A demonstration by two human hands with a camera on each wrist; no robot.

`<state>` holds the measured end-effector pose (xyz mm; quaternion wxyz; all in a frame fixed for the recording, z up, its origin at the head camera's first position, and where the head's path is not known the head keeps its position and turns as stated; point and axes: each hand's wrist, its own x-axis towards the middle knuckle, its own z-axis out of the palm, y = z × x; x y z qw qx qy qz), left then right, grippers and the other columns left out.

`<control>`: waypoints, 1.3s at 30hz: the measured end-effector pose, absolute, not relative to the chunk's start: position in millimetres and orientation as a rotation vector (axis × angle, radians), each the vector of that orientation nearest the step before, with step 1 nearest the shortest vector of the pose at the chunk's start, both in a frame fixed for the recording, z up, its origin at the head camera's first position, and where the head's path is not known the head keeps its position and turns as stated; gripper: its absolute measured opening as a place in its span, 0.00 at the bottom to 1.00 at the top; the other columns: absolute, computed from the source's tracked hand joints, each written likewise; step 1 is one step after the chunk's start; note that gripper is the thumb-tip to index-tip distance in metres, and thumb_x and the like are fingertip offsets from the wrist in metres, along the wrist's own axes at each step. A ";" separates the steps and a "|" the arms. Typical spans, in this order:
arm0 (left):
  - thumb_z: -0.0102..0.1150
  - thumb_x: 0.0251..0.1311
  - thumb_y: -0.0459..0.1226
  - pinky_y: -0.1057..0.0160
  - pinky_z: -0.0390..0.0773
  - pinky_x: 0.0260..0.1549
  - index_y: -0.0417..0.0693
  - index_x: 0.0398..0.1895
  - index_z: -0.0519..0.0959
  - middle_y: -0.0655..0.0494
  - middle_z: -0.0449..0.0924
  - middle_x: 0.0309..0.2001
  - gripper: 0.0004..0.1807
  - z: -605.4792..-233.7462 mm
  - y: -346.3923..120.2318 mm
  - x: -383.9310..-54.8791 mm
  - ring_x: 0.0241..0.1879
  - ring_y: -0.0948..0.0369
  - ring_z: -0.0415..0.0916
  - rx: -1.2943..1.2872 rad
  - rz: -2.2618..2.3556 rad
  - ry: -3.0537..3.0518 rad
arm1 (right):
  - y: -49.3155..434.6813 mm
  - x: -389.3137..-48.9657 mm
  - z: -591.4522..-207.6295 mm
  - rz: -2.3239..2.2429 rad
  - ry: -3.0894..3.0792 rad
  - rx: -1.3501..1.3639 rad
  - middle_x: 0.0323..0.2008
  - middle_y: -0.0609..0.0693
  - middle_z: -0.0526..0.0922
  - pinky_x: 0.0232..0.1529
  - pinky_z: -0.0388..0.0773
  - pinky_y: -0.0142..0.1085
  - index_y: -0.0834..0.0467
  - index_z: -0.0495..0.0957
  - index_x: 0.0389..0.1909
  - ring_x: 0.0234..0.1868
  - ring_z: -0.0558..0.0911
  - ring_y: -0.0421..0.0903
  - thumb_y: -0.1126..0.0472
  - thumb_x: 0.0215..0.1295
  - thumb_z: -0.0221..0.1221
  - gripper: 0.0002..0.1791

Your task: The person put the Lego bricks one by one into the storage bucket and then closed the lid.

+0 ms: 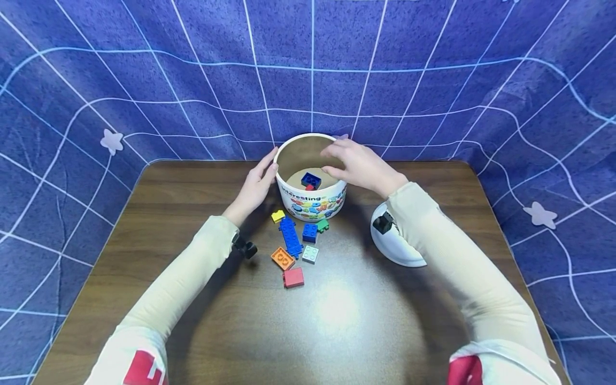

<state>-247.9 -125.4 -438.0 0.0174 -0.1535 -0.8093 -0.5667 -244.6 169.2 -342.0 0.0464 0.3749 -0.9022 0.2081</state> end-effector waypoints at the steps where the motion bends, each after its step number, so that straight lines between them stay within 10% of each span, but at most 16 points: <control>1: 0.44 0.83 0.42 0.54 0.65 0.74 0.47 0.83 0.58 0.53 0.58 0.81 0.30 -438.3 -125.6 -247.8 0.78 0.55 0.60 -0.481 -1.759 -2.513 | 169.6 -242.6 -341.9 0.638 -2.755 1.147 0.53 0.57 0.84 0.65 0.75 0.51 0.61 0.82 0.58 0.59 0.80 0.55 0.55 0.72 0.65 0.19; 14: 0.44 0.83 0.42 0.56 0.66 0.74 0.46 0.82 0.59 0.51 0.58 0.81 0.29 -437.5 -125.4 -247.6 0.76 0.54 0.63 -0.466 -1.740 -2.520 | 172.0 -213.0 -341.5 0.638 -2.673 1.242 0.52 0.52 0.85 0.47 0.83 0.42 0.59 0.82 0.58 0.45 0.80 0.47 0.57 0.73 0.64 0.17; 39: 0.44 0.83 0.43 0.55 0.64 0.75 0.48 0.83 0.58 0.53 0.57 0.81 0.30 -437.9 -125.2 -248.8 0.78 0.55 0.60 -0.484 -1.741 -2.529 | 172.4 -172.4 -354.3 0.642 -2.484 1.422 0.47 0.54 0.85 0.48 0.83 0.47 0.62 0.83 0.55 0.46 0.82 0.49 0.61 0.65 0.71 0.19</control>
